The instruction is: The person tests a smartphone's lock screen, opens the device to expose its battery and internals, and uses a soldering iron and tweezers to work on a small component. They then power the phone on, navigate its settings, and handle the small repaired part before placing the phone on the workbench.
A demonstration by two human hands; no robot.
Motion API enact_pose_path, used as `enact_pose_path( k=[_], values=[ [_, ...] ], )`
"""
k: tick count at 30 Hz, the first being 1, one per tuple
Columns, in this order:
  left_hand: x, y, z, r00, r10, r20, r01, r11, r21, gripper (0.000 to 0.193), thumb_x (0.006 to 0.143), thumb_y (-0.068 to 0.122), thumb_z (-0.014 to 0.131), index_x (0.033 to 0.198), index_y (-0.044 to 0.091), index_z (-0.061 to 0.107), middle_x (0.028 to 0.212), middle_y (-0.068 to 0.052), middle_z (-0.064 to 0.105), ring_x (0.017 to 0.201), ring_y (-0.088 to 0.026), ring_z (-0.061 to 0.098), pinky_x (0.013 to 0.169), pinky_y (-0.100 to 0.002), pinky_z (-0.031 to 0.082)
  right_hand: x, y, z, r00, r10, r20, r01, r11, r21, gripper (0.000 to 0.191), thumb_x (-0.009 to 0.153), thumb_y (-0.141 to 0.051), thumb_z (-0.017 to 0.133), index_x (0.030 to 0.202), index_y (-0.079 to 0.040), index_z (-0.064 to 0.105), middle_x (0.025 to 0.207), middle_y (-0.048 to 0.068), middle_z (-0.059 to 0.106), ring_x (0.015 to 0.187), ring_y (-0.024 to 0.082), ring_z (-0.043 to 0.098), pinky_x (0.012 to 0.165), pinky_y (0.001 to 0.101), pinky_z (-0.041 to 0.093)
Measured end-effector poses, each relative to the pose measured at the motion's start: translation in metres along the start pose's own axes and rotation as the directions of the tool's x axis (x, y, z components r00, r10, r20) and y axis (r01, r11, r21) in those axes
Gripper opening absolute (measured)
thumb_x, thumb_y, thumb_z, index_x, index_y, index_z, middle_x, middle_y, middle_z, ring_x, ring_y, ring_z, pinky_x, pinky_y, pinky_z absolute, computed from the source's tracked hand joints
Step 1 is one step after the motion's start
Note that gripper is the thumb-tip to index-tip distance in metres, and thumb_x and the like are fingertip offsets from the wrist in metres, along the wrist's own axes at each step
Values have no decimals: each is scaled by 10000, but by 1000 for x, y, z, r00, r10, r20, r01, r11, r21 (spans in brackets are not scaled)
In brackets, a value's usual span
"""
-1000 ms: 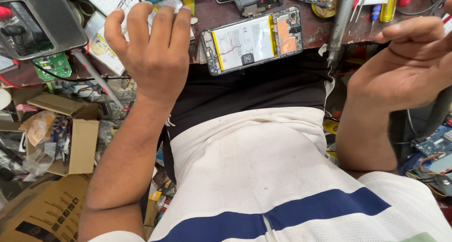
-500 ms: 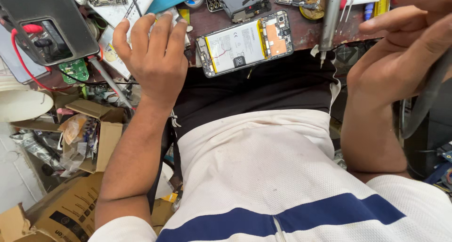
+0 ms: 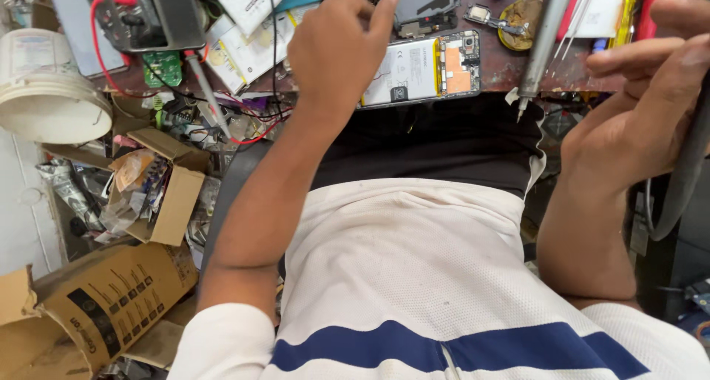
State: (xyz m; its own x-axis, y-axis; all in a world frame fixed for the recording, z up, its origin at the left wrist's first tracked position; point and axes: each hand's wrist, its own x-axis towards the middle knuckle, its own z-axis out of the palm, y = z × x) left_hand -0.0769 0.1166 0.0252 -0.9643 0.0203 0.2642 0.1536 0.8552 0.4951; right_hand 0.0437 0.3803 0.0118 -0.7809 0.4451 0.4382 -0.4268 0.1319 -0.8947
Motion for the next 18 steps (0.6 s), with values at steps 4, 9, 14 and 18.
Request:
enact_pose_path(
  k=[4,9,14,18],
  values=[
    [16,1,20,985,-138,100,145,988,-62,395,863,450,732,680,101,771,570,-77,692,526,-293,665,517,-431,499,-1,-3,-8,999,-47,4,47,998,-34,391,1299,-319,449,1298,46,589,1257,169,643,784,248,659,651,251,458],
    [20,-14,32,987,-141,83,160,936,-314,375,870,394,729,702,59,747,559,-60,683,502,-248,671,533,-408,522,1,-1,-10,988,-156,11,156,988,22,265,1262,-237,481,1384,-3,515,1295,209,627,814,282,672,647,307,578],
    [23,-27,19,975,-219,-48,218,976,-11,551,942,435,742,657,-19,617,509,-84,593,470,-253,623,502,-404,483,4,5,-12,982,-178,58,174,983,62,230,1251,-210,498,1416,-56,542,1286,217,639,805,291,709,623,312,605],
    [18,-9,14,936,180,-303,-121,971,204,328,891,332,752,706,75,668,573,-80,610,519,-287,612,480,-412,463,3,7,-12,986,-158,55,153,985,83,213,1260,-211,502,1402,-56,535,1268,211,624,803,287,707,621,313,596]
  ],
)
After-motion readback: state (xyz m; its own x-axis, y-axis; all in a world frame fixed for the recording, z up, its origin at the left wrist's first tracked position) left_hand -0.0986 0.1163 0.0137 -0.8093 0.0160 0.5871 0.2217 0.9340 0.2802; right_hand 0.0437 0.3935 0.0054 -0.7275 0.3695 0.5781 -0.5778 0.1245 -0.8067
